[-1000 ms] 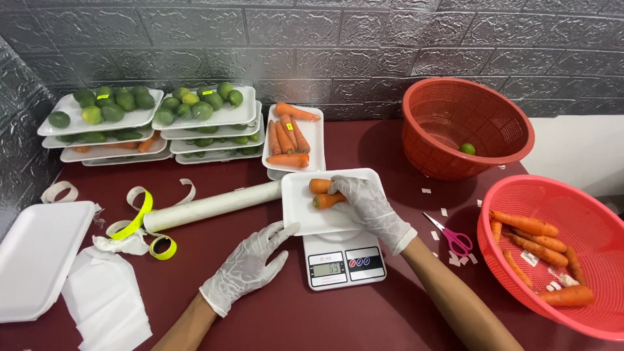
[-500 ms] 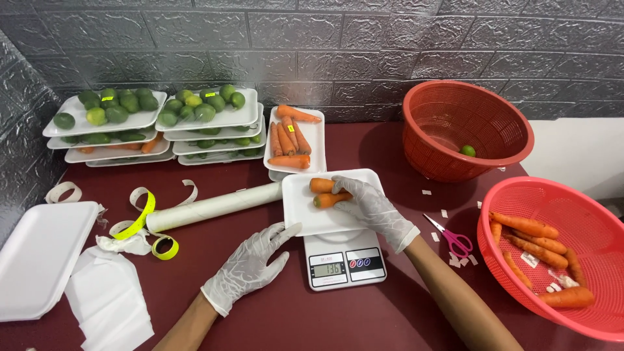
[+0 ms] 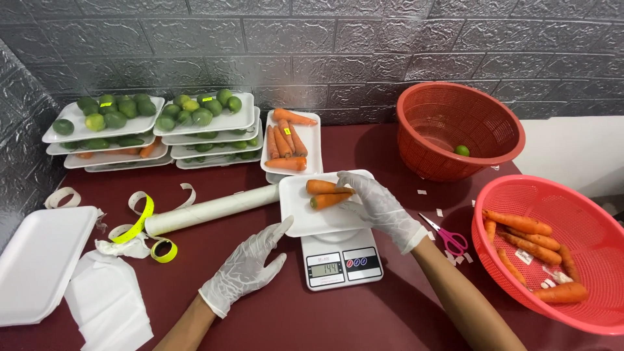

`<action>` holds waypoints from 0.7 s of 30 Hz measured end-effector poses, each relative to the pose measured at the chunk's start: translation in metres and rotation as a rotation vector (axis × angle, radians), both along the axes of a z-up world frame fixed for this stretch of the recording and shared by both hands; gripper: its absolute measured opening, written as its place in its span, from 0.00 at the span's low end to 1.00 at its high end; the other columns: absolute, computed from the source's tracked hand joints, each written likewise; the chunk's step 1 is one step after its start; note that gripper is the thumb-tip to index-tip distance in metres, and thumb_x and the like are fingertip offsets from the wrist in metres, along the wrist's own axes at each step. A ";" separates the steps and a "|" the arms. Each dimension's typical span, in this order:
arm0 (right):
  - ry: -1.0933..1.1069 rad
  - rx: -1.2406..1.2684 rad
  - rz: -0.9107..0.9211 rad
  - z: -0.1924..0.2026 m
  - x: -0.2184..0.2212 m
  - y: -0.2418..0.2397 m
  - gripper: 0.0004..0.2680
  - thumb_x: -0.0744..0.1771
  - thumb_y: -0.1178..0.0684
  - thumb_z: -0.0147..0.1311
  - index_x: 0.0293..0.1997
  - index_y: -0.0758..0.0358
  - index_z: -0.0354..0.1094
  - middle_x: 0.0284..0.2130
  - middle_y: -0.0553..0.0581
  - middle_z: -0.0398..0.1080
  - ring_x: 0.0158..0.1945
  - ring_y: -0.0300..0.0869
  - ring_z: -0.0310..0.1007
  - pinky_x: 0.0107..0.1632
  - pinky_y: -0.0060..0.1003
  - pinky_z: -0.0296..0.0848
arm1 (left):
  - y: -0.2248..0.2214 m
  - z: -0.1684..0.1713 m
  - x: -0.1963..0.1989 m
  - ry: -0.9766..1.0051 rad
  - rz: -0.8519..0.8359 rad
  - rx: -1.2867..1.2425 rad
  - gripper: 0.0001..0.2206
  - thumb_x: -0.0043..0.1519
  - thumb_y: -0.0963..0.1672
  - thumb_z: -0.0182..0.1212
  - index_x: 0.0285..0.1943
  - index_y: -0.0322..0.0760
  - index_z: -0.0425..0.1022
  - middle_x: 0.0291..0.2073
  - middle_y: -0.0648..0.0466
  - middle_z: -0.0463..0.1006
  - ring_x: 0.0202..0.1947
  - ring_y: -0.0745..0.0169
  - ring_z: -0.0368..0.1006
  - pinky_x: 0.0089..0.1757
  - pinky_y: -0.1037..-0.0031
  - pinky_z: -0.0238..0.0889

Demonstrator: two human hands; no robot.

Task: Picking carrots from a basket, arranging them on a foam tray, weighing the tray on a digital scale, and sealing it with plastic wrap.

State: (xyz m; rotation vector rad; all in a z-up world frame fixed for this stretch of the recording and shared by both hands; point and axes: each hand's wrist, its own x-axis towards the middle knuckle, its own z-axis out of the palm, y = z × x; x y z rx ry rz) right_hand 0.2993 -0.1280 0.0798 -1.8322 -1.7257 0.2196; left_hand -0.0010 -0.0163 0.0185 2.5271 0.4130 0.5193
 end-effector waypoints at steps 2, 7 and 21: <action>-0.085 0.086 0.049 -0.017 0.021 -0.002 0.18 0.63 0.58 0.62 0.58 0.50 0.62 0.60 0.56 0.68 0.58 0.50 0.72 0.61 0.44 0.67 | 0.002 -0.001 -0.001 -0.017 -0.009 0.022 0.36 0.62 0.43 0.59 0.80 0.51 0.48 0.63 0.54 0.71 0.41 0.59 0.76 0.48 0.64 0.69; -0.152 0.060 0.025 0.010 0.036 -0.049 0.14 0.64 0.54 0.63 0.53 0.53 0.66 0.55 0.52 0.73 0.57 0.50 0.73 0.60 0.49 0.66 | 0.003 0.002 -0.002 -0.068 -0.052 0.032 0.36 0.61 0.42 0.60 0.80 0.47 0.48 0.58 0.52 0.73 0.38 0.59 0.73 0.49 0.65 0.70; -0.152 -0.549 -1.001 0.051 0.163 -0.258 0.16 0.67 0.43 0.46 0.57 0.52 0.73 0.54 0.57 0.77 0.59 0.54 0.75 0.59 0.47 0.71 | 0.008 -0.002 -0.002 0.017 0.043 -0.047 0.38 0.60 0.42 0.60 0.81 0.53 0.48 0.62 0.58 0.71 0.38 0.63 0.73 0.50 0.68 0.71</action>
